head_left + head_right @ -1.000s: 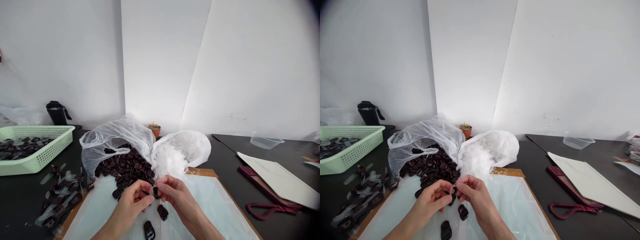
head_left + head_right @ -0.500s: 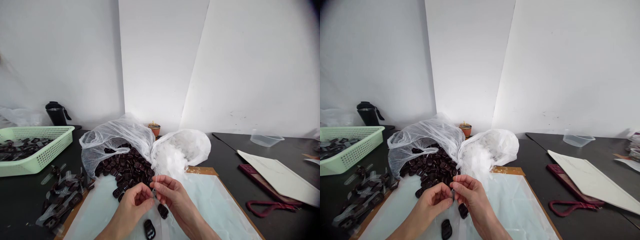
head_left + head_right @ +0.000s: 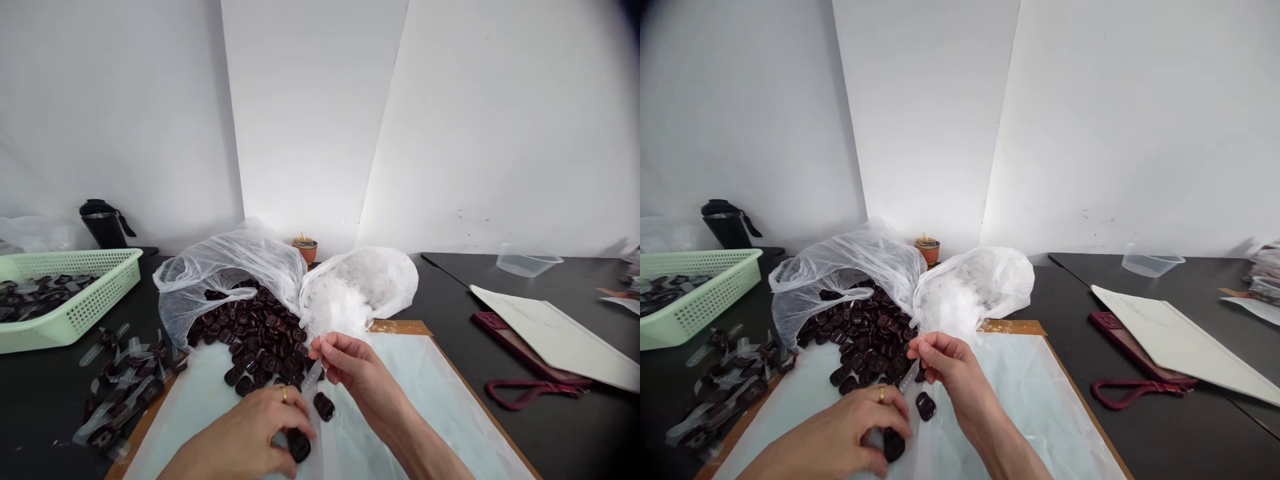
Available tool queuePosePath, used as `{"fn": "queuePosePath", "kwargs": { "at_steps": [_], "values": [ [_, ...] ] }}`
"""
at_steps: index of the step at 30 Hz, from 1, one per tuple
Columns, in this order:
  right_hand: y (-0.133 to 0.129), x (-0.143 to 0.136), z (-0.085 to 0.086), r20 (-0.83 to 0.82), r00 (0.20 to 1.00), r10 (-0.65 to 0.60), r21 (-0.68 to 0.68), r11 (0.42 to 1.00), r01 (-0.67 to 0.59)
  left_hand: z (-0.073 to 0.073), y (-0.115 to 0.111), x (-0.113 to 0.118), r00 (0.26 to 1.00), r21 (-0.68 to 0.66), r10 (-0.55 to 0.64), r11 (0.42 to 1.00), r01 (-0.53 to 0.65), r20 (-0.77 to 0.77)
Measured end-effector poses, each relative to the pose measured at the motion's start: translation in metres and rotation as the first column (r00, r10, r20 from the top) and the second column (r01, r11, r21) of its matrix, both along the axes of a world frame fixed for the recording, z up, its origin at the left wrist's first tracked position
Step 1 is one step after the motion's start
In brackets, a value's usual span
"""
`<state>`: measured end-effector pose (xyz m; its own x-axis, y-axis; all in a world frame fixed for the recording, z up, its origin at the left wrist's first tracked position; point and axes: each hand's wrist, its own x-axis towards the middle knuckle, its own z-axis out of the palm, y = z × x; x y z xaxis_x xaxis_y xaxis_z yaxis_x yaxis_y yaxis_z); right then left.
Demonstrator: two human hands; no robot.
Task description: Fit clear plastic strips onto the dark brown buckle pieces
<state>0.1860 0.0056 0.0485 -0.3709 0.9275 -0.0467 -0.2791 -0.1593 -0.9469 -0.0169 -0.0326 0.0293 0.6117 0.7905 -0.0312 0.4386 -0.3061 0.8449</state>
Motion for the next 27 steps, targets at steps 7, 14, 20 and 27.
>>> {"fn": "queuePosePath", "kwargs": {
  "at_steps": [7,14,20,27],
  "values": [
    [0.0,0.004,0.006,0.022,1.0,-0.016,0.018,1.0,0.016,-0.004,0.009,0.002,0.956,-0.163,0.217,0.969,-0.187,0.197],
    [-0.008,0.001,0.011,0.033,0.997,0.076,0.025,0.997,-0.077,-0.003,0.017,-0.002,0.487,-0.653,0.571,0.758,-0.002,0.661],
    [-0.011,-0.004,0.008,0.04,0.993,0.115,-0.012,0.993,-0.115,-0.013,0.018,0.0,0.39,-0.704,0.634,0.708,0.053,0.667],
    [-0.01,-0.006,0.011,0.213,0.974,0.076,0.022,0.996,-0.082,-0.01,0.017,-0.001,0.446,-0.663,0.587,0.749,0.018,0.676]
  ]
}}
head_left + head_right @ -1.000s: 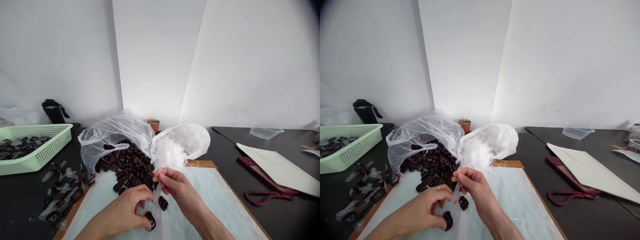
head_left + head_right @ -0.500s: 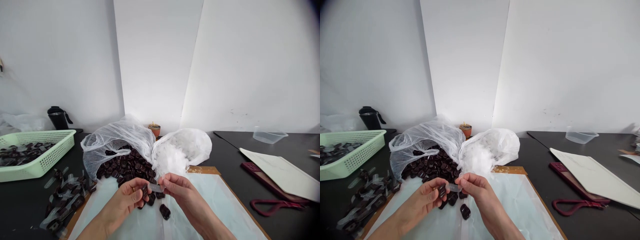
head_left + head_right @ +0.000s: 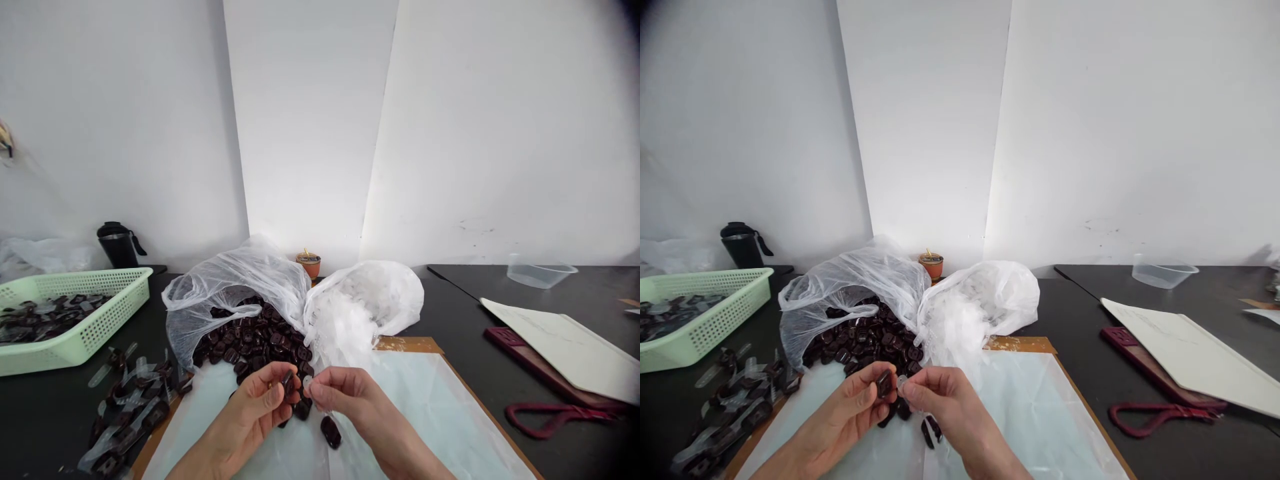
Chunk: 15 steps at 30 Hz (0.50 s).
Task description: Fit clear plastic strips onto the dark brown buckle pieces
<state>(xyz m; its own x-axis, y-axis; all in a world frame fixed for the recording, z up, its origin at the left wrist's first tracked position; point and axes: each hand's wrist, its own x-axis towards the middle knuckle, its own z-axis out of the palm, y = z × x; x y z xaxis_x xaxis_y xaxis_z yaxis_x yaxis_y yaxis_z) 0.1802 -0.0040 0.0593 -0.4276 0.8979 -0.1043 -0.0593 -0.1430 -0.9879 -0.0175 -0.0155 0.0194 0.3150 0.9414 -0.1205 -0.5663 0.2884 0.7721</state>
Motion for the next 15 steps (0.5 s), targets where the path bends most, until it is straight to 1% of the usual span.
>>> {"fn": "queuePosePath", "kwargs": {
  "at_steps": [3,6,9,15],
  "values": [
    [-0.0017,-0.0027,0.0014,0.057,0.998,-0.002,0.005,1.0,0.002,0.0018,-0.0014,0.0009,0.999,0.014,-0.015,1.0,0.015,-0.044],
    [-0.0032,-0.0054,0.0021,0.035,0.999,-0.004,-0.013,1.0,0.004,0.0031,-0.0022,0.0021,0.997,0.035,-0.028,0.999,0.03,-0.072],
    [-0.0032,-0.0069,-0.0009,0.035,0.999,0.007,-0.027,1.0,-0.006,0.0028,-0.0029,0.0026,0.992,0.065,-0.039,0.997,0.046,-0.117],
    [-0.0022,-0.0087,-0.0066,0.027,0.999,0.036,-0.041,0.999,-0.035,-0.0026,-0.0027,0.0034,0.977,0.138,-0.047,0.988,0.076,-0.206]
  ]
}}
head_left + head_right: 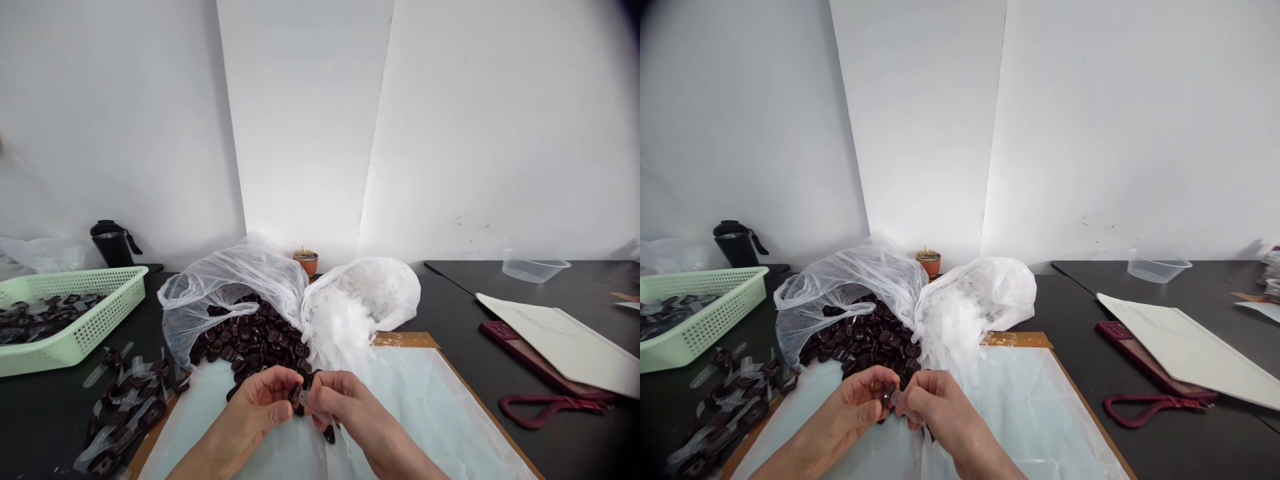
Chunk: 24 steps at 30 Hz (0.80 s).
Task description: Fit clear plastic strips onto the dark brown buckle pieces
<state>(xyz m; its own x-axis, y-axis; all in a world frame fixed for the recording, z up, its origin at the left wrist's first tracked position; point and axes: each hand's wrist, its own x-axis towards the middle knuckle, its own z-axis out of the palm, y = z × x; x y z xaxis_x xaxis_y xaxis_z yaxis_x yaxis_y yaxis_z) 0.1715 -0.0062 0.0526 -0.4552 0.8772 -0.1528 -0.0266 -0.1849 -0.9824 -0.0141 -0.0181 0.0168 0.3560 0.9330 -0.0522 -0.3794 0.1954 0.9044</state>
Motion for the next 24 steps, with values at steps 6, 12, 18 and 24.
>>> {"fn": "queuePosePath", "kwargs": {
  "at_steps": [6,12,18,24],
  "values": [
    [0.001,0.001,-0.002,0.042,0.999,0.009,0.019,1.0,-0.01,0.002,0.0,0.001,0.996,0.044,0.032,0.999,-0.028,-0.089],
    [0.001,0.002,-0.004,0.017,0.999,0.039,0.019,0.999,-0.04,0.008,0.0,0.001,0.982,0.085,0.053,0.996,-0.039,-0.18],
    [0.002,0.003,-0.002,0.001,0.999,0.047,0.003,0.999,-0.047,-0.001,0.007,-0.001,0.98,0.145,0.073,0.988,-0.046,-0.187],
    [0.006,0.003,-0.014,0.025,0.999,0.045,0.035,0.998,-0.046,-0.001,0.008,-0.002,0.972,0.226,0.12,0.971,-0.073,-0.202]
  ]
}}
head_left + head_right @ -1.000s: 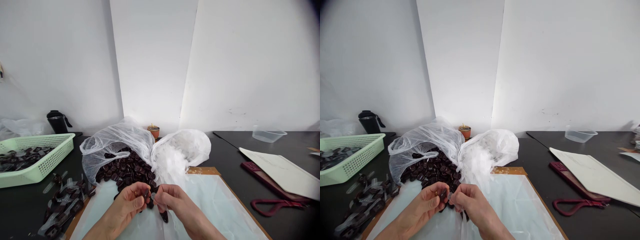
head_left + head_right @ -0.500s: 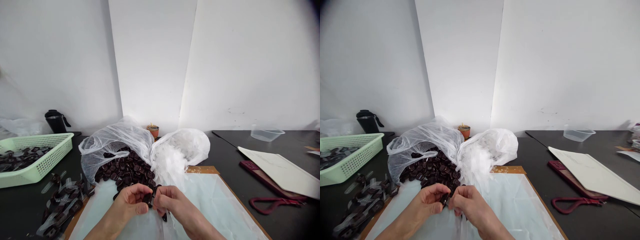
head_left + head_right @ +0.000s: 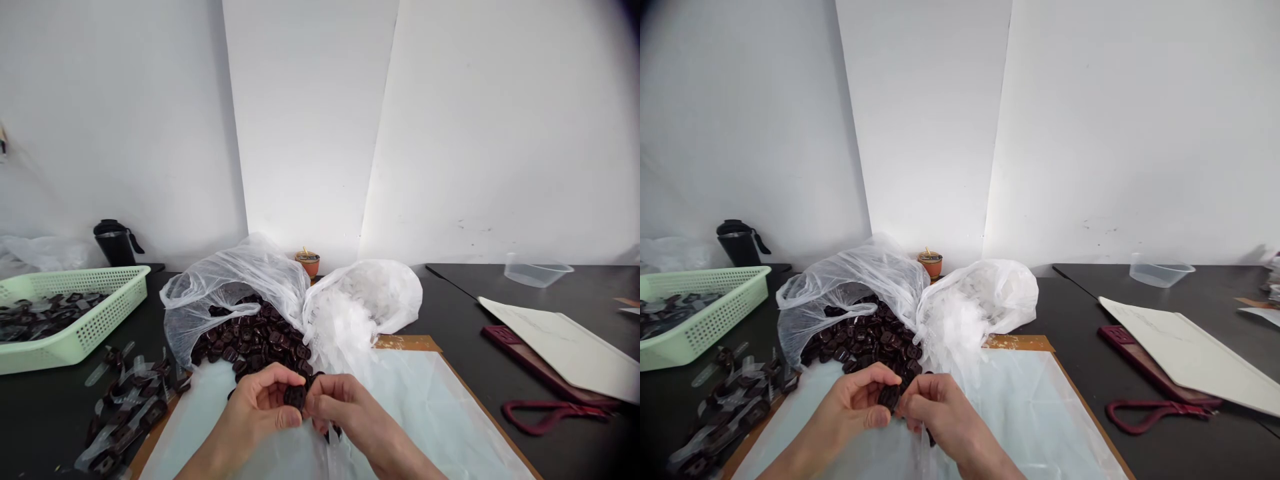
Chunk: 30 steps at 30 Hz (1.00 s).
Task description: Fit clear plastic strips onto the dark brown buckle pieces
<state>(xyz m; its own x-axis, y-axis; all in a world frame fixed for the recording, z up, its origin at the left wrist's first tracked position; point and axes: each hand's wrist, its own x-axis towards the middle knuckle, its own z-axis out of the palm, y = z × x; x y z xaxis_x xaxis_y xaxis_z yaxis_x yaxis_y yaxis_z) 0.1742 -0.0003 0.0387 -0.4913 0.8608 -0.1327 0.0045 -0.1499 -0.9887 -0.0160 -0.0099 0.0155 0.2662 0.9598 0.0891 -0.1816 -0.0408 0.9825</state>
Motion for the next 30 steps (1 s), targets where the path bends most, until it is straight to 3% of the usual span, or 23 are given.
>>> {"fn": "queuePosePath", "kwargs": {
  "at_steps": [7,13,25,30],
  "values": [
    [-0.002,-0.001,0.007,-0.035,0.999,-0.011,0.022,1.0,0.012,0.002,0.001,-0.001,0.997,0.067,0.028,0.997,-0.023,-0.068],
    [-0.004,-0.002,0.008,-0.024,0.999,-0.024,0.017,1.0,0.024,-0.003,0.0,-0.002,0.999,0.009,-0.025,1.0,0.025,-0.022],
    [-0.003,-0.002,0.008,-0.056,0.998,-0.034,-0.02,0.999,0.033,-0.009,0.0,0.002,0.999,-0.045,0.002,0.999,0.001,0.051],
    [-0.004,-0.007,0.006,-0.035,0.997,-0.072,-0.023,0.997,0.071,-0.01,-0.004,0.01,0.988,-0.17,0.035,0.985,-0.009,0.153]
  ]
}}
